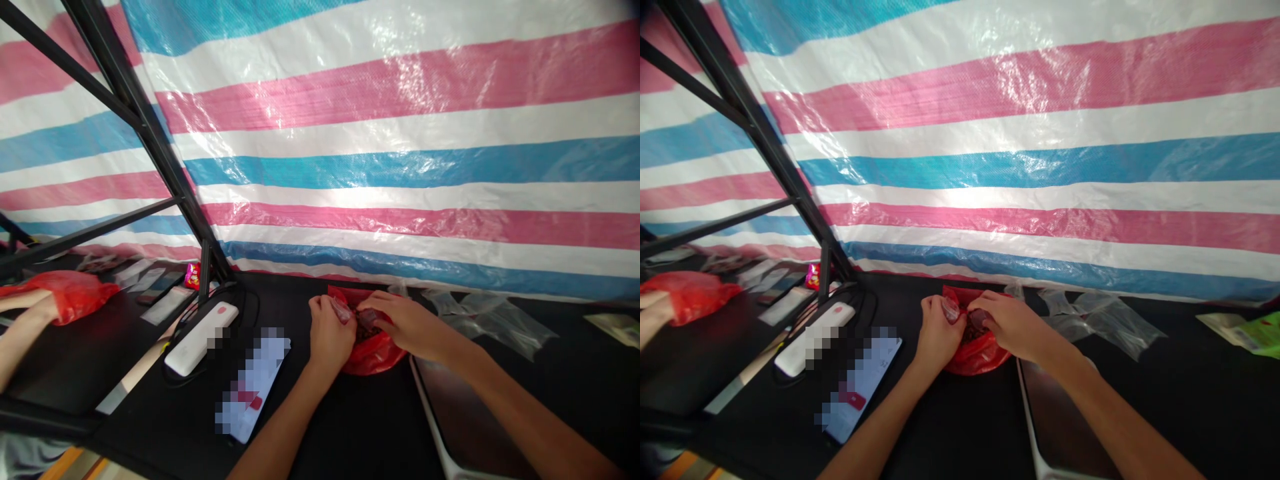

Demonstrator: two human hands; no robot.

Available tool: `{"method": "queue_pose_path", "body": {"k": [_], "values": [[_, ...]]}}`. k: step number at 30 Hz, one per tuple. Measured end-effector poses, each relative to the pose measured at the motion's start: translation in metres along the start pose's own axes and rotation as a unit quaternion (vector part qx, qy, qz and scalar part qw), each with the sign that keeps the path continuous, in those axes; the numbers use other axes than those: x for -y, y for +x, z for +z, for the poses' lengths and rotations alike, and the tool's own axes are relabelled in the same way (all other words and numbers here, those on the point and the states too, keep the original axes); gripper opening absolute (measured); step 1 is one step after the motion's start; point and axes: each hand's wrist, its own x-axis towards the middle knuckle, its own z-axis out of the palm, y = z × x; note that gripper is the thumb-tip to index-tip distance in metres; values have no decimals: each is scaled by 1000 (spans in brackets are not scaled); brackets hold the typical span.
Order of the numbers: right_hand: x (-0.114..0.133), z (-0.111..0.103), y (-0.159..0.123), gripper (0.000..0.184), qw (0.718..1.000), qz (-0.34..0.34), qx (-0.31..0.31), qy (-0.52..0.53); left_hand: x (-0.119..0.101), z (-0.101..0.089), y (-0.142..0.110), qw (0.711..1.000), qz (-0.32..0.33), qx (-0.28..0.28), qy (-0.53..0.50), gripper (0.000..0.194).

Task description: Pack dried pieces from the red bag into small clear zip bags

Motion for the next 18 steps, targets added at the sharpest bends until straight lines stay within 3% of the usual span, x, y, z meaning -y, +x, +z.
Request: {"method": "queue_pose_path", "body": {"k": [4, 9, 14, 18], "values": [[-8, 4, -2, 40, 995, 44, 19, -90, 7, -1, 6, 997, -41, 49, -36, 23], [-13, 0, -6, 42, 975, 114, 51, -186, 5, 0, 11, 988, -12, 24, -152, 26], [-11, 2, -7, 45, 972, 115, 58, -199, 3, 5, 14, 959, -40, -8, -279, 25], [-8, 6, -6, 48, 968, 111, 61, -216, 7, 6, 15, 961, -65, -25, -269, 24]]}}
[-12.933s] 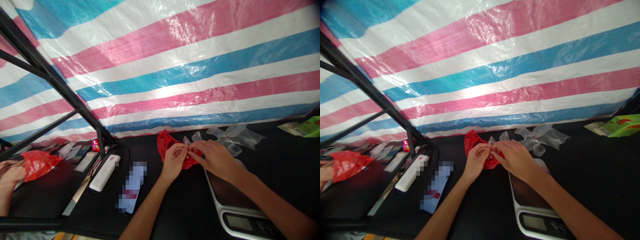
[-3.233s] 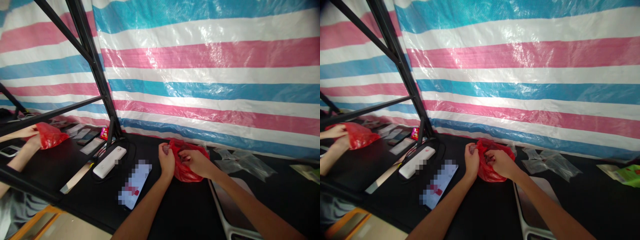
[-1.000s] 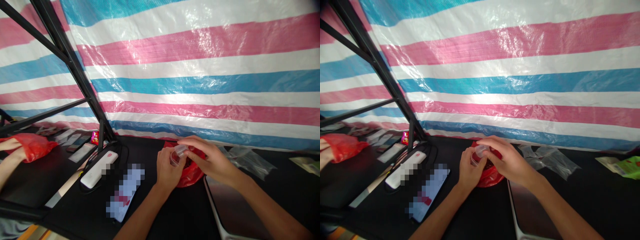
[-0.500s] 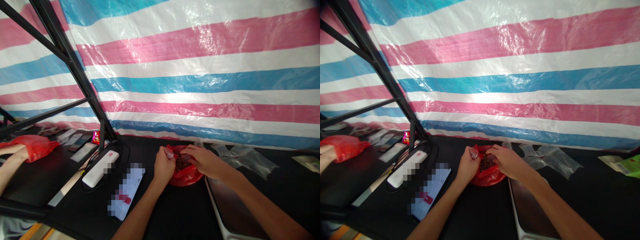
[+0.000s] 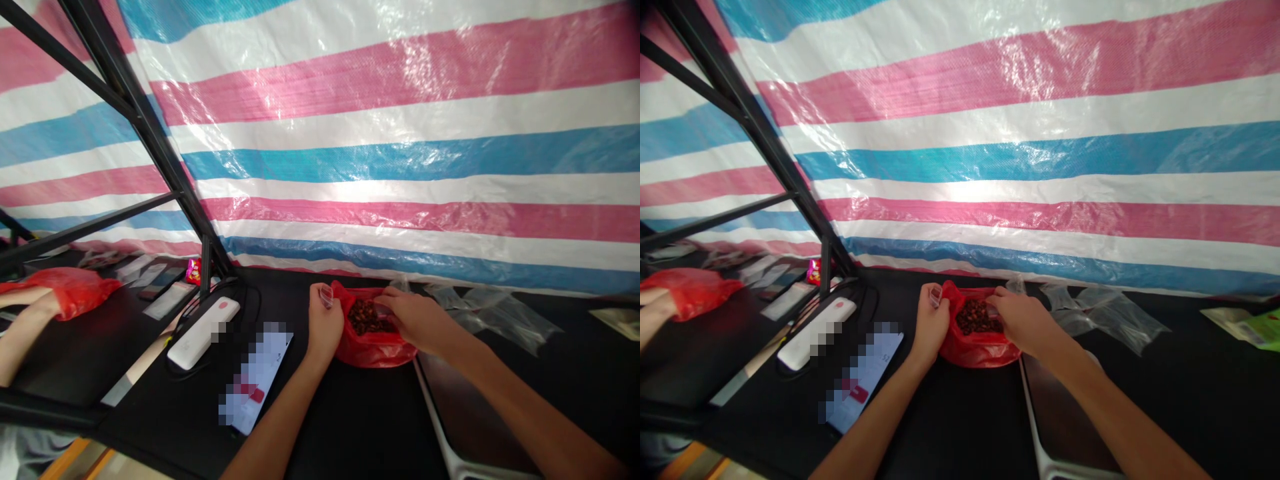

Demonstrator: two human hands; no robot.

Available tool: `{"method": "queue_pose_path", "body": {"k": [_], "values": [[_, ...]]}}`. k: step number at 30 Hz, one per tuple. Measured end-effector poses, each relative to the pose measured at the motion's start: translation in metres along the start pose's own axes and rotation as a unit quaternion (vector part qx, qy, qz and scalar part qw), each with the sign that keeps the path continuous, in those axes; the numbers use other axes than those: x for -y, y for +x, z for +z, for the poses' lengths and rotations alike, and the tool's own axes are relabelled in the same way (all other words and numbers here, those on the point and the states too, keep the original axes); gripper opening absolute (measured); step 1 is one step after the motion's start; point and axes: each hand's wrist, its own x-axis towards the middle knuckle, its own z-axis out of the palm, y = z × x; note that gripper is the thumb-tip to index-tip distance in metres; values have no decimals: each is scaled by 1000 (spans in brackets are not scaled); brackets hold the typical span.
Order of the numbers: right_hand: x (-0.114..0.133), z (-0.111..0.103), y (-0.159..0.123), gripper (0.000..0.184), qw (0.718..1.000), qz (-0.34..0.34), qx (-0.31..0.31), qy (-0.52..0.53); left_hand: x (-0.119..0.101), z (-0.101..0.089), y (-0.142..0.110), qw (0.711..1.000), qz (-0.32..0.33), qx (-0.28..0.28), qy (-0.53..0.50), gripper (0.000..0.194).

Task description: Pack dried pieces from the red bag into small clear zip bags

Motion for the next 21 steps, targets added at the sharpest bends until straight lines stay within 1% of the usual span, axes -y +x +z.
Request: {"method": "queue_pose_path", "body": {"k": [4, 7, 10, 12, 15, 18, 21], "values": [[3, 3, -1, 48, 1000, 18, -3, 0, 3, -3, -3, 994, -9, 40, 97, 34], [5, 2, -2, 45, 1000, 22, -1, 6, 6, -4, -4, 986, -4, 93, 138, 28], [6, 1, -3, 40, 999, 36, 9, 7, 9, -3, -4, 984, 5, 133, 118, 23], [8, 1, -3, 36, 999, 46, 13, -3, 11, -2, -3, 985, 17, 141, 95, 22], [9, 1, -3, 34, 999, 35, 5, -6, 11, 0, -2, 985, 45, 158, 56, 19], [10, 0, -4, 34, 1000, 26, -6, 7, 10, 1, -2, 984, 68, 161, 40, 20], [14, -4, -5, 29, 999, 18, -6, 28, 9, 1, -3, 985, 74, 147, 45, 22]]}}
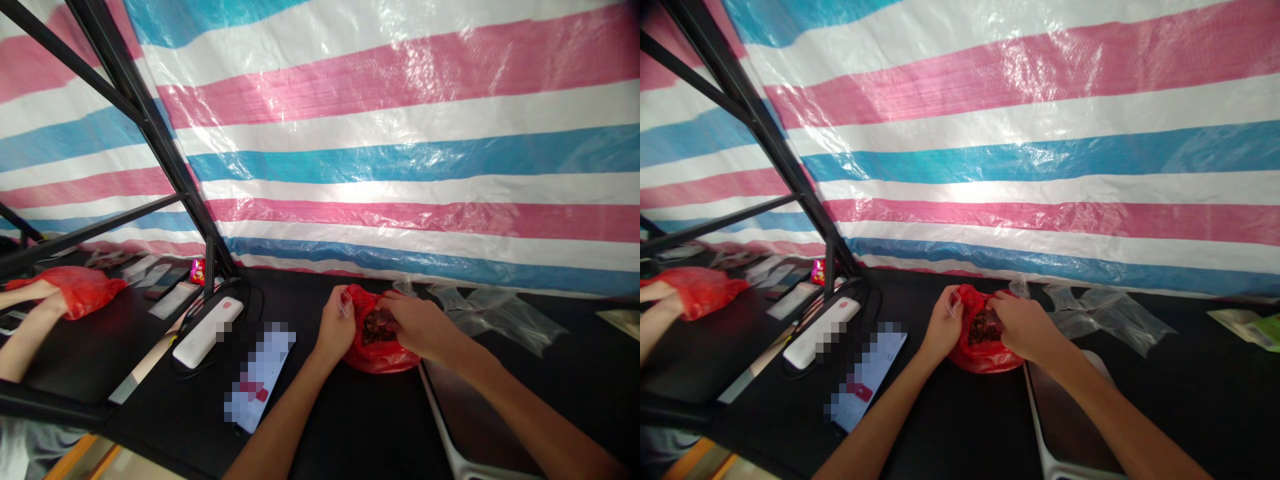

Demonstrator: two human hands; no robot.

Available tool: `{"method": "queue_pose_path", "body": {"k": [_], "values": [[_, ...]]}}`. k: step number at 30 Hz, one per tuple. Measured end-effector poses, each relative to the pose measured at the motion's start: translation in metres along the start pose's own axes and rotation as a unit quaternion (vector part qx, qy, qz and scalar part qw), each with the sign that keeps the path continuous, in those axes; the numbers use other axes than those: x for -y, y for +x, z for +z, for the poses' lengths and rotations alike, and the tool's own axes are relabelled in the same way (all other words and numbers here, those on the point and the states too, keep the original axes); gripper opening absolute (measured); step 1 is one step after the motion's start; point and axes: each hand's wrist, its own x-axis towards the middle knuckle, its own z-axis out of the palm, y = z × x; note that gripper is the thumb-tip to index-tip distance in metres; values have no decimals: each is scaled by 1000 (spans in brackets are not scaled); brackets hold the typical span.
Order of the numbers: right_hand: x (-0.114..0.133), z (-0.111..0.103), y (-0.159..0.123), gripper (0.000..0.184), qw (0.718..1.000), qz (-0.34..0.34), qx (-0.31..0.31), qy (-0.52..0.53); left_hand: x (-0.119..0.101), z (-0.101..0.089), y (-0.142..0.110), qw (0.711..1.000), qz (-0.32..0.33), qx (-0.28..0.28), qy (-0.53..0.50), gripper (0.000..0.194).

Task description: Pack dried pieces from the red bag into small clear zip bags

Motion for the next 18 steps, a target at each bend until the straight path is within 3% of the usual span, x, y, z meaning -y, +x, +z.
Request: {"method": "queue_pose_path", "body": {"k": [6, 12, 18], "values": [[15, -5, -1, 23, 999, -2, 23, 47, 0, 4, -4, 999, -9, -41, -7, 20], [24, 2, 1, 27, 997, -15, 5, 70, -1, 7, -4, 995, -17, -86, -44, 12], [24, 9, 2, 22, 984, -1, -7, 179, -3, 2, 1, 991, -16, -124, -35, 12]]}}
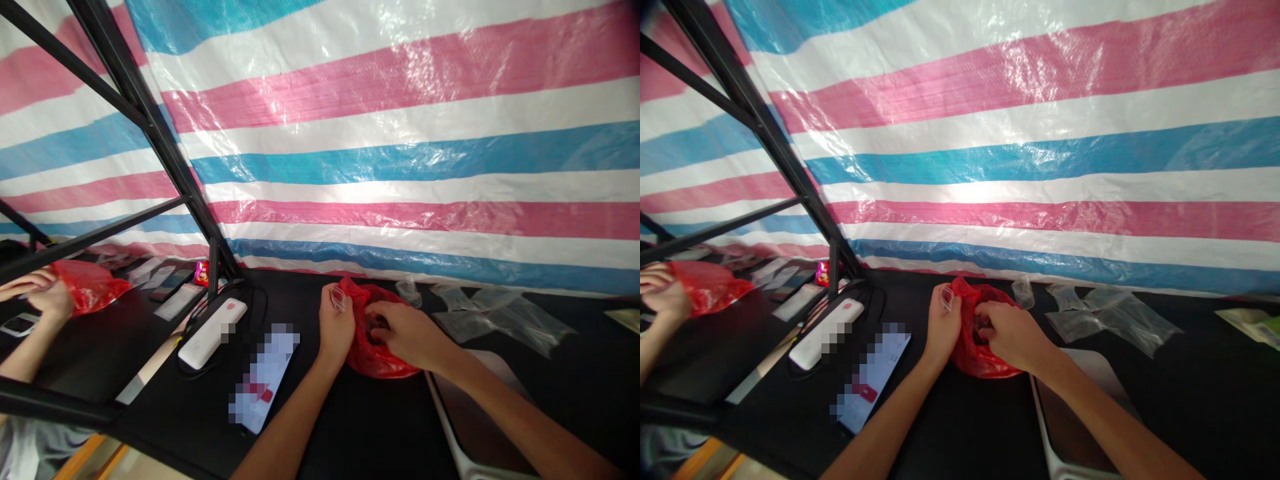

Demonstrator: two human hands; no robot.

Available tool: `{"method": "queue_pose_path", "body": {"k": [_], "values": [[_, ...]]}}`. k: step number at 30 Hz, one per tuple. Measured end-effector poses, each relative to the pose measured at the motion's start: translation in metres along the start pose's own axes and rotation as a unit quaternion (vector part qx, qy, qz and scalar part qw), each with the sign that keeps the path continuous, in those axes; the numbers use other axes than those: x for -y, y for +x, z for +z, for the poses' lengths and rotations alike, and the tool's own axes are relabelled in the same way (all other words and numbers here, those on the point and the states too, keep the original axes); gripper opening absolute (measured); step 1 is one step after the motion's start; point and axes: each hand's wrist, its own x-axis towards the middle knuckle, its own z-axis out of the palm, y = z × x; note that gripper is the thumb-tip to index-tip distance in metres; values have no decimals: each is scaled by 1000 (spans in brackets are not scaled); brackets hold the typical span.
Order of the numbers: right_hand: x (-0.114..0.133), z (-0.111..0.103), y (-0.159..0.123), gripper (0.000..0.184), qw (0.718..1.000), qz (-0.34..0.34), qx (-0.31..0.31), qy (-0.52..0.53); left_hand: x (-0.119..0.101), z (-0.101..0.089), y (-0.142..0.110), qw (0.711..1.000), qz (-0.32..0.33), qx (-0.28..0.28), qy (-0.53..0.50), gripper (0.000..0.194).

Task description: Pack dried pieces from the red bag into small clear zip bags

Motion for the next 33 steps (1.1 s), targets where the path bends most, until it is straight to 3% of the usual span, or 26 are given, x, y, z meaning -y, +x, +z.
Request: {"method": "queue_pose_path", "body": {"k": [5, 8, 12, 18, 25, 29, 33], "values": [[-18, 0, 4, 27, 991, -5, -2, 134, -11, -12, 5, 983, 99, -62, 140, 22], [-26, -11, 5, 26, 975, -12, -12, 223, -17, -14, 3, 967, 140, -33, 210, 16], [-27, -32, 2, 29, 974, -4, -39, 222, -23, -12, -3, 932, 172, 28, 317, 11], [-22, -45, -2, 34, 963, -21, -59, 262, -28, -10, -8, 916, 199, 47, 345, 10], [-7, -40, -5, 31, 974, -51, -91, 202, -27, -7, -13, 920, 194, 58, 335, 11], [12, -40, -10, 32, 982, -127, -105, 96, -30, -7, -16, 921, 199, 76, 327, 14], [19, -35, -12, 41, 967, -209, -143, 24, -33, -6, -17, 925, 198, 85, 312, 17]]}}
